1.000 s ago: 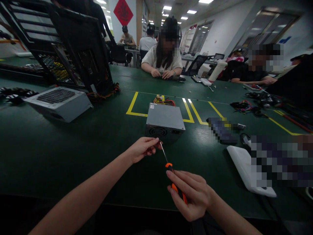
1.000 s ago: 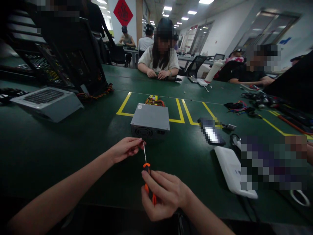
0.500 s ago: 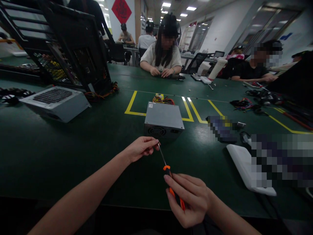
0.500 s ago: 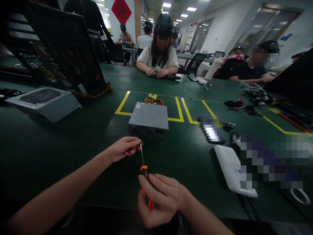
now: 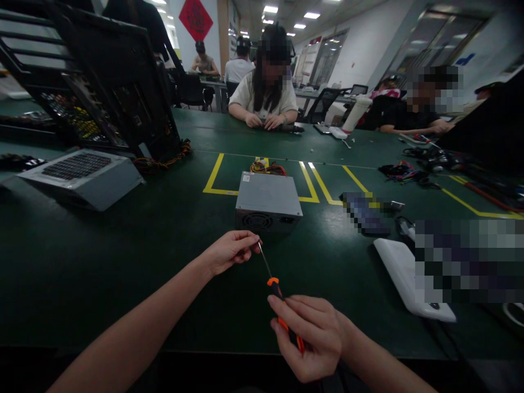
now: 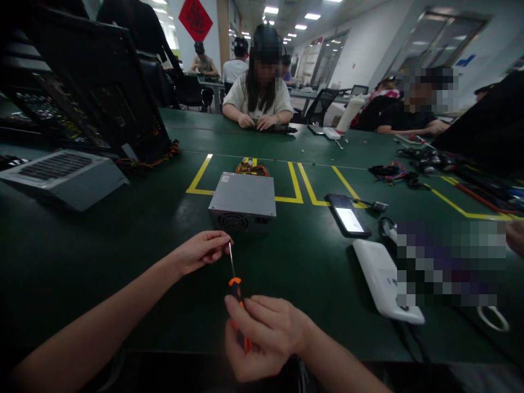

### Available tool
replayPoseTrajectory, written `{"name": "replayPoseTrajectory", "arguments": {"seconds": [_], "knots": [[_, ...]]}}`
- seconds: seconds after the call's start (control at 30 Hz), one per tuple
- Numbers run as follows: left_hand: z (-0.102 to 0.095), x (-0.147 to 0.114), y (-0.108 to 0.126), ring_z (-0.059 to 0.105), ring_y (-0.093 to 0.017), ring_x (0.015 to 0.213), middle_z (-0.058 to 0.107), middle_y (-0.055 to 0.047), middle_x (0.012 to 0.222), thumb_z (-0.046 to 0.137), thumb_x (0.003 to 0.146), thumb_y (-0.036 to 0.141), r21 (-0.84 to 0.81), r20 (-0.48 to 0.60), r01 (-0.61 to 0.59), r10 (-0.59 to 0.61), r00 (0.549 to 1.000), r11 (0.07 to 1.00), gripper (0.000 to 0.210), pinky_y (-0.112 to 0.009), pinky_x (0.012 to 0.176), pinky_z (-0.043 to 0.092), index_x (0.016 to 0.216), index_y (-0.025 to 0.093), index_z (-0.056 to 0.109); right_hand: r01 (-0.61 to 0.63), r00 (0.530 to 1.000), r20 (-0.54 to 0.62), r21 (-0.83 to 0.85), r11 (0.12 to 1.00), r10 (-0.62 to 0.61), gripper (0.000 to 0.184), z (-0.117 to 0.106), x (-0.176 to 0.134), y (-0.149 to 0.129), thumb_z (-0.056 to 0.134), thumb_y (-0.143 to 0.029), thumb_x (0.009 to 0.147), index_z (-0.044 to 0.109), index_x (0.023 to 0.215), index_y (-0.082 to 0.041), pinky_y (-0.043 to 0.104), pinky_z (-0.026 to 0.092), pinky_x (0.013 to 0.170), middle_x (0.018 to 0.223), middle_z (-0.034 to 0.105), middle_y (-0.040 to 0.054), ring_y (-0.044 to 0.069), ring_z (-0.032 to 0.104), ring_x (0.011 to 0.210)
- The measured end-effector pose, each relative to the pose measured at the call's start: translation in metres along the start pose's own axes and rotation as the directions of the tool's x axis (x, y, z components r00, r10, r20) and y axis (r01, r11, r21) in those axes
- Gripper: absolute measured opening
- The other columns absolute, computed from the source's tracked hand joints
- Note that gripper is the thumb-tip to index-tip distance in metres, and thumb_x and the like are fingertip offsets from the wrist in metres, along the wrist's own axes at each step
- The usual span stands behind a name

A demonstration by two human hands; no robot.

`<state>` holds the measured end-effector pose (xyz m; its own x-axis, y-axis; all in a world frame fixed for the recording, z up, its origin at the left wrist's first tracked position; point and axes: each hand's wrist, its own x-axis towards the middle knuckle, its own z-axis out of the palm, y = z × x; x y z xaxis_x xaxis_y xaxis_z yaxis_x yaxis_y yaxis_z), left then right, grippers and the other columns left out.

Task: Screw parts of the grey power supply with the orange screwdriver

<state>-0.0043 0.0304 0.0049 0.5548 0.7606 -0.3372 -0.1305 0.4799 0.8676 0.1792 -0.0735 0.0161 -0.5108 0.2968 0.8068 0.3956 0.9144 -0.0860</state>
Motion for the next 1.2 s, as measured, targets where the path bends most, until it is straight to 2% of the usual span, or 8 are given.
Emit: {"name": "replayPoseTrajectory", "arguments": {"seconds": [0.13, 0.37, 0.63, 0.73, 0.83, 0.9, 1.0, 1.2], "knots": [[0.001, -0.001, 0.002, 0.04, 0.0, 0.043, 0.055, -0.001, 0.068, 0.064, 0.072, 0.031, -0.016, -0.016, 0.019, -0.019, 1.0, 1.0, 0.023, -0.011, 0.033, 0.017, 0.076, 0.01, 0.056, -0.049, 0.999, -0.011, 0.044, 0.998, 0.05, 0.041, -0.002, 0.001, 0.0, 0.056, -0.002, 0.064, 0.054, 0.104, -0.002, 0.023, 0.054, 0.05, 0.082, 0.07, 0.0112, 0.013, 0.063, 0.058], [0.001, -0.003, 0.006, 0.038, 0.001, 0.042, 0.054, 0.0, 0.065, 0.065, 0.071, 0.027, -0.103, 0.007, 0.081, -0.081, 0.997, 0.991, 0.02, -0.009, 0.032, 0.017, 0.074, 0.01, 0.055, -0.122, 0.993, 0.012, 0.075, 0.99, 0.121, 0.04, -0.009, 0.006, -0.001, 0.054, -0.001, 0.066, 0.054, 0.106, -0.003, 0.023, 0.055, 0.053, 0.077, 0.069, 0.0112, 0.014, 0.064, 0.06], [0.0, 0.0, 0.0, 0.039, 0.0, 0.042, 0.054, 0.0, 0.065, 0.064, 0.073, 0.031, -0.039, -0.009, 0.017, -0.018, 1.0, 0.999, 0.022, -0.01, 0.032, 0.017, 0.076, 0.011, 0.055, -0.055, 0.997, 0.057, -0.01, 0.998, 0.055, 0.035, 0.001, -0.003, 0.004, 0.053, -0.008, 0.065, 0.056, 0.099, -0.005, 0.02, 0.054, 0.053, 0.076, 0.07, 0.0095, 0.011, 0.06, 0.053], [0.0, 0.0, -0.001, 0.041, -0.001, 0.043, 0.053, 0.0, 0.065, 0.063, 0.073, 0.033, -0.015, -0.031, -0.006, 0.006, 1.0, 1.0, 0.023, -0.011, 0.033, 0.017, 0.076, 0.012, 0.055, 0.115, 0.985, 0.135, -0.054, 0.992, -0.107, 0.022, 0.001, -0.005, 0.007, 0.053, -0.02, 0.069, 0.06, 0.088, -0.011, 0.023, 0.054, 0.056, 0.083, 0.069, 0.012, 0.013, 0.062, 0.058], [0.001, 0.0, -0.001, 0.042, -0.001, 0.044, 0.053, 0.001, 0.065, 0.063, 0.073, 0.034, -0.008, -0.043, -0.018, 0.018, 0.999, 1.0, 0.023, -0.012, 0.033, 0.017, 0.077, 0.013, 0.054, 0.236, 0.952, 0.214, -0.054, 0.97, -0.22, 0.035, 0.0, -0.006, 0.01, 0.047, -0.04, 0.075, 0.062, 0.088, -0.011, 0.027, 0.054, 0.059, 0.094, 0.067, 0.016, 0.017, 0.063, 0.066], [0.001, 0.0, -0.001, 0.042, -0.002, 0.044, 0.053, 0.001, 0.066, 0.062, 0.074, 0.034, -0.002, -0.038, -0.03, 0.03, 0.999, 1.0, 0.023, -0.012, 0.033, 0.017, 0.077, 0.013, 0.054, 0.223, 0.947, 0.247, -0.041, 0.974, -0.206, 0.042, 0.0, -0.005, 0.01, 0.046, -0.044, 0.075, 0.062, 0.094, -0.009, 0.027, 0.054, 0.061, 0.097, 0.065, 0.0166, 0.017, 0.063, 0.068], [0.002, 0.0, -0.001, 0.042, -0.002, 0.045, 0.054, 0.0, 0.069, 0.06, 0.075, 0.036, 0.013, -0.032, -0.052, 0.053, 0.998, 0.999, 0.023, -0.012, 0.034, 0.018, 0.08, 0.014, 0.055, 0.215, 0.943, 0.27, -0.041, 0.976, -0.196, 0.041, 0.0, -0.005, 0.01, 0.051, -0.041, 0.074, 0.062, 0.097, -0.009, 0.026, 0.053, 0.064, 0.098, 0.064, 0.0163, 0.016, 0.062, 0.071], [0.007, -0.003, 0.002, 0.045, -0.002, 0.049, 0.057, -0.007, 0.085, 0.05, 0.081, 0.043, 0.055, -0.021, -0.018, 0.019, 1.0, 0.998, 0.037, -0.013, 0.036, 0.022, 0.1, 0.013, 0.058, 0.208, 0.951, 0.254, -0.111, 0.972, -0.174, 0.039, -0.006, -0.008, 0.013, 0.053, -0.04, 0.074, 0.062, 0.096, -0.01, 0.026, 0.052, 0.063, 0.101, 0.062, 0.0179, 0.016, 0.061, 0.072]]}}
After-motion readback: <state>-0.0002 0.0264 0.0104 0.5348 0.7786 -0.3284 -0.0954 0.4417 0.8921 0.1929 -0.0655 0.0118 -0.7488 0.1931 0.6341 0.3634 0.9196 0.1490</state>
